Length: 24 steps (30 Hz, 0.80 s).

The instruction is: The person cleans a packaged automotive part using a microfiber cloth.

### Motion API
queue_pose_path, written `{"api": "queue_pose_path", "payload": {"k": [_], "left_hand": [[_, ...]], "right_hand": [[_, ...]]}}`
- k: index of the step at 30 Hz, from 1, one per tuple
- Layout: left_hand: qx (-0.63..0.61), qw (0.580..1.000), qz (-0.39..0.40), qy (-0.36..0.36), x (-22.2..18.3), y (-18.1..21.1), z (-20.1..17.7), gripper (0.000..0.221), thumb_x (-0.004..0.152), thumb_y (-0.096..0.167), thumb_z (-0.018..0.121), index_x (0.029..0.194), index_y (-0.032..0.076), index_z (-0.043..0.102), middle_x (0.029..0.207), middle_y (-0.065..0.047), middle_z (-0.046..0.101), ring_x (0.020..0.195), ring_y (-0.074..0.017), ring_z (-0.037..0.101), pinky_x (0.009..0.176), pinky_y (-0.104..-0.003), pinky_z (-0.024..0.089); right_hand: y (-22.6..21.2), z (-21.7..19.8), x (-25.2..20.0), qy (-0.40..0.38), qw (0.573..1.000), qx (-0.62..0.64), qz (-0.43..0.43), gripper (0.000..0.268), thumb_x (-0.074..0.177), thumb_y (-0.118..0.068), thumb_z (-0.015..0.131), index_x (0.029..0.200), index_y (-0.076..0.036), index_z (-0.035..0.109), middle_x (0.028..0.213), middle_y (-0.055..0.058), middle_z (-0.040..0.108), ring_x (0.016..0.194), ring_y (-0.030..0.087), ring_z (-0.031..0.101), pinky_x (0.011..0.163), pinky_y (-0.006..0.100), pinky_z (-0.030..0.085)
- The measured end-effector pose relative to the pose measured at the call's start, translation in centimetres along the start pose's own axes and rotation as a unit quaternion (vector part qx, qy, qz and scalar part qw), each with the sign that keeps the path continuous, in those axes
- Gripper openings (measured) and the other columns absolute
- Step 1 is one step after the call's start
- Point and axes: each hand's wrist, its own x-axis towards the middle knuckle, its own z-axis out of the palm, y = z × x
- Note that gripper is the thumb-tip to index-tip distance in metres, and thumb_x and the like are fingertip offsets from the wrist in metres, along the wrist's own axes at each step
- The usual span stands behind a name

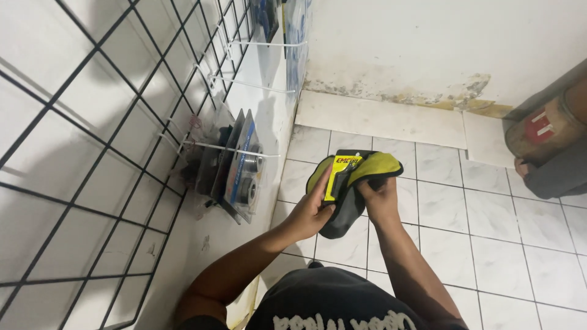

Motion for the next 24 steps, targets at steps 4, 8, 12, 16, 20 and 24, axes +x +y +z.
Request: {"api": "queue_pose_path", "payload": {"k": [4, 8, 12, 16, 20, 24], "left_hand": [[0.011, 0.997, 0.078, -0.023, 0.0, -0.5, -0.2, 0.092, 0.096, -0.018, 0.045, 0.17, 0.014, 0.001, 0.159, -0.02, 0.044, 0.136, -0.0147, 0.053, 0.108, -0.024, 0.041], [0.031, 0.998, 0.042, -0.037, -0.1, -0.2, -0.3, 0.09, 0.097, -0.015, 0.045, 0.171, 0.013, 0.003, 0.15, -0.02, 0.056, 0.121, -0.013, 0.061, 0.097, -0.022, 0.045], [0.021, 0.999, 0.039, -0.004, 0.0, 0.0, -0.2, 0.086, 0.098, -0.015, 0.048, 0.167, 0.015, 0.006, 0.16, -0.017, 0.044, 0.106, -0.0129, 0.06, 0.085, -0.023, 0.048], [0.061, 0.992, 0.11, -0.008, -0.1, -0.3, -0.4, 0.087, 0.099, -0.018, 0.047, 0.168, 0.016, 0.007, 0.168, -0.02, 0.031, 0.131, -0.0158, 0.052, 0.095, -0.023, 0.045], [0.06, 0.997, 0.014, -0.037, 0.0, -0.6, -0.5, 0.085, 0.1, -0.013, 0.048, 0.169, 0.018, 0.01, 0.157, -0.015, 0.05, 0.104, -0.0094, 0.059, 0.086, -0.02, 0.046], [-0.05, 0.994, 0.091, -0.019, 0.0, -2.0, 0.1, 0.082, 0.103, -0.016, 0.046, 0.17, 0.018, 0.014, 0.162, -0.013, 0.043, 0.142, -0.0101, 0.048, 0.11, -0.023, 0.041]], "right_hand": [[2.1, -1.0, 0.8, 0.007, 1.0, 0.017, -0.02, 0.043, 0.09, 0.013, 0.063, 0.13, 0.0, 0.054, 0.123, 0.011, 0.066, 0.115, 0.02, 0.066, 0.099, 0.034, 0.054], [2.9, -1.2, 1.5, 0.067, 0.996, 0.055, -0.01, 0.035, 0.094, 0.012, 0.06, 0.127, 0.0, 0.053, 0.119, 0.012, 0.067, 0.109, 0.021, 0.067, 0.095, 0.033, 0.055], [0.4, -0.1, 1.3, 0.067, 0.987, 0.147, 0.009, 0.036, 0.095, 0.011, 0.059, 0.127, -0.003, 0.052, 0.12, 0.01, 0.066, 0.11, 0.019, 0.066, 0.097, 0.031, 0.057], [0.0, -1.0, 1.9, 0.057, 0.995, 0.079, -0.032, 0.045, 0.089, 0.016, 0.062, 0.129, -0.003, 0.05, 0.117, 0.008, 0.064, 0.108, 0.018, 0.066, 0.095, 0.032, 0.056], [0.3, -2.0, 2.1, 0.061, 0.998, 0.006, -0.006, 0.045, 0.088, 0.017, 0.065, 0.126, -0.002, 0.051, 0.111, 0.008, 0.067, 0.102, 0.02, 0.068, 0.09, 0.033, 0.057], [-2.0, -0.8, 1.2, 0.009, 0.976, 0.213, 0.048, 0.048, 0.094, 0.009, 0.06, 0.138, -0.006, 0.051, 0.118, 0.009, 0.068, 0.106, 0.02, 0.069, 0.092, 0.035, 0.058]]}}
